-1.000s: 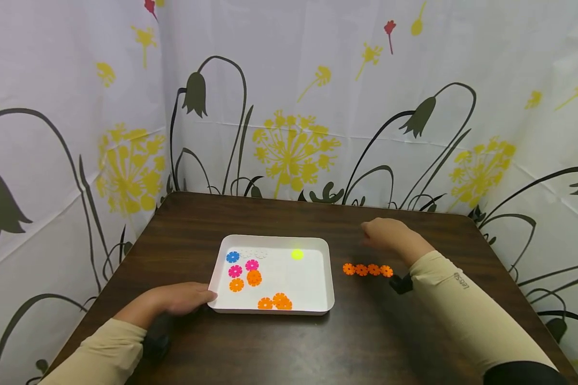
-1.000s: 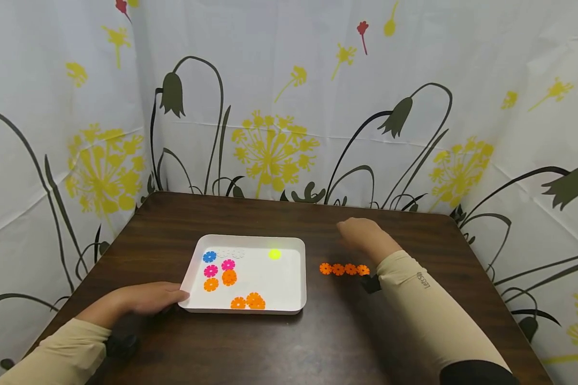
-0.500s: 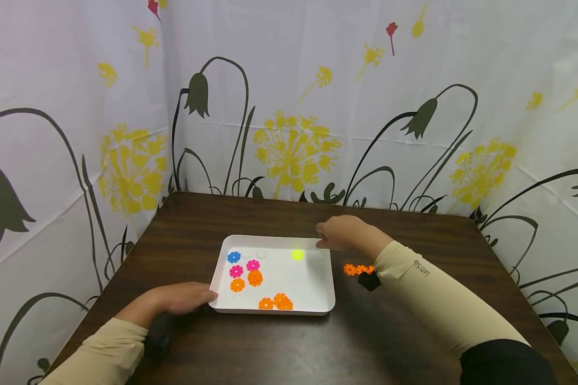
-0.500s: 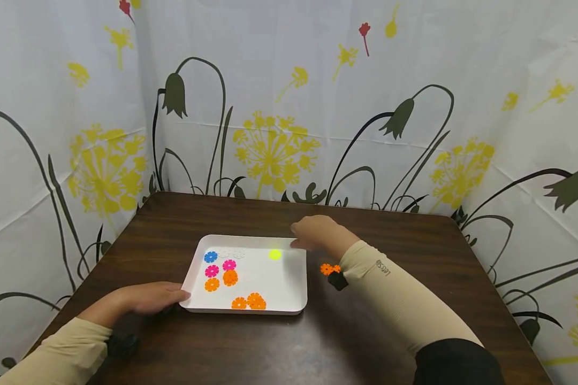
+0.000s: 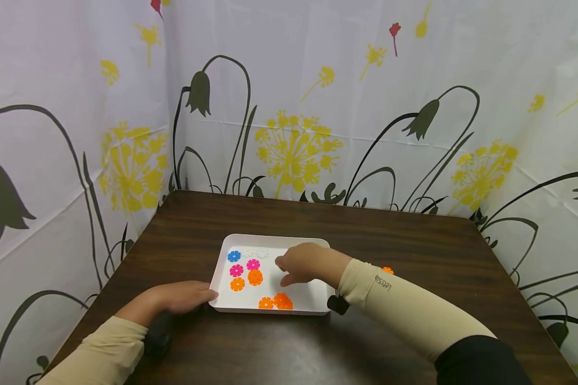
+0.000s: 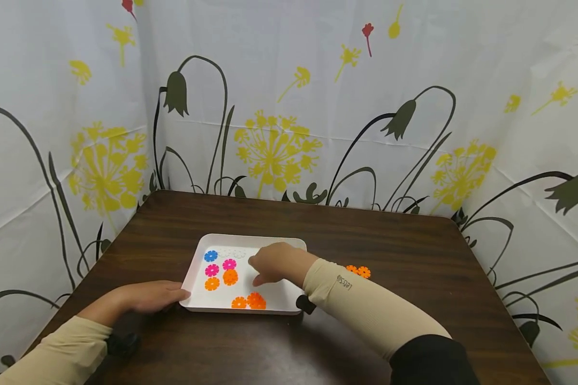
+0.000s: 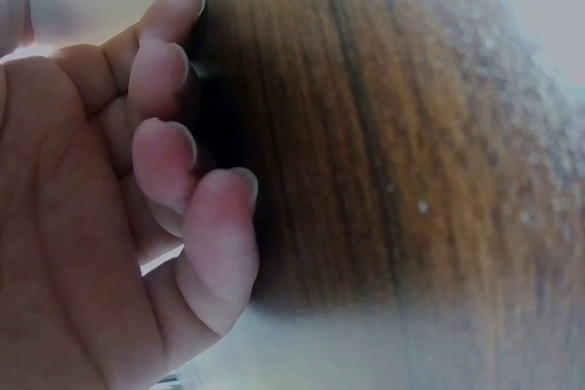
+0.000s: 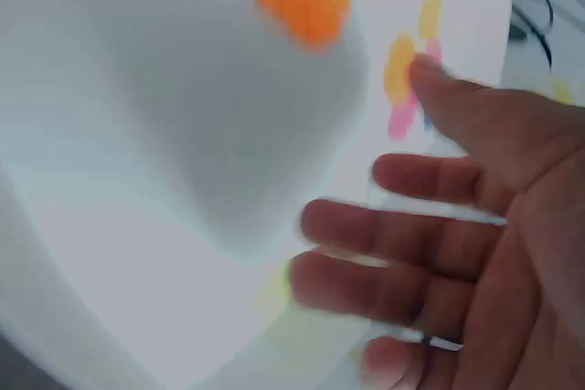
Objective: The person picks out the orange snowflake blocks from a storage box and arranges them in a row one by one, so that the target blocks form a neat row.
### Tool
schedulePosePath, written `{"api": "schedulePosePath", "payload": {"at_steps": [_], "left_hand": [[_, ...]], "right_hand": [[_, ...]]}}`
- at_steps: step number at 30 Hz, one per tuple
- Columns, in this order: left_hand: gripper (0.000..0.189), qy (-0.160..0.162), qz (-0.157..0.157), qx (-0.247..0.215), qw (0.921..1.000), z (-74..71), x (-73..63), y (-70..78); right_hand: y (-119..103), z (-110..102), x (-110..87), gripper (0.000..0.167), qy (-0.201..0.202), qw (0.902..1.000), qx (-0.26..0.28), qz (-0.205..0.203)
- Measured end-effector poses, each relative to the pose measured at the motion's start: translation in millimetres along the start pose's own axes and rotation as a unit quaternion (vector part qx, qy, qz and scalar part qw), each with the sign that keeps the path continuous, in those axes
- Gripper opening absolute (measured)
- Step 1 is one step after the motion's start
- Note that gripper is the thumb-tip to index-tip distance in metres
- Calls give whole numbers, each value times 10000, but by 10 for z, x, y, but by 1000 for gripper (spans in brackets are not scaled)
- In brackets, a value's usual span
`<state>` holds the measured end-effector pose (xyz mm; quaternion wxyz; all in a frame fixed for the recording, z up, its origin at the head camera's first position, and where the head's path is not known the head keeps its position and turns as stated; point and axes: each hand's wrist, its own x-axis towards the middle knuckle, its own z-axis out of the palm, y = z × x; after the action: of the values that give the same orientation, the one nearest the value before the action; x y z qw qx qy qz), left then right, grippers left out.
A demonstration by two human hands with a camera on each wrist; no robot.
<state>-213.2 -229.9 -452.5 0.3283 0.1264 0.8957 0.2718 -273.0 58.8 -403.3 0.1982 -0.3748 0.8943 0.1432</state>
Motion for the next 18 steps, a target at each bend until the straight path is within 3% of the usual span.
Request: {"api": "schedulePosePath", "payload": {"at_steps": [4, 8, 18], "left_hand": [[54, -11, -1, -29, 10000, 1, -6, 7], [55, -6, -2, -11, 10000, 0, -11, 5], [51, 7, 47, 3, 10000, 1, -10, -3]], "right_hand": [[-198, 103, 18, 41, -228, 9993, -291, -112], [-321, 177, 10, 35, -127, 9986, -502, -72], [-381, 231, -6, 29, -29, 9984, -483, -304]]}}
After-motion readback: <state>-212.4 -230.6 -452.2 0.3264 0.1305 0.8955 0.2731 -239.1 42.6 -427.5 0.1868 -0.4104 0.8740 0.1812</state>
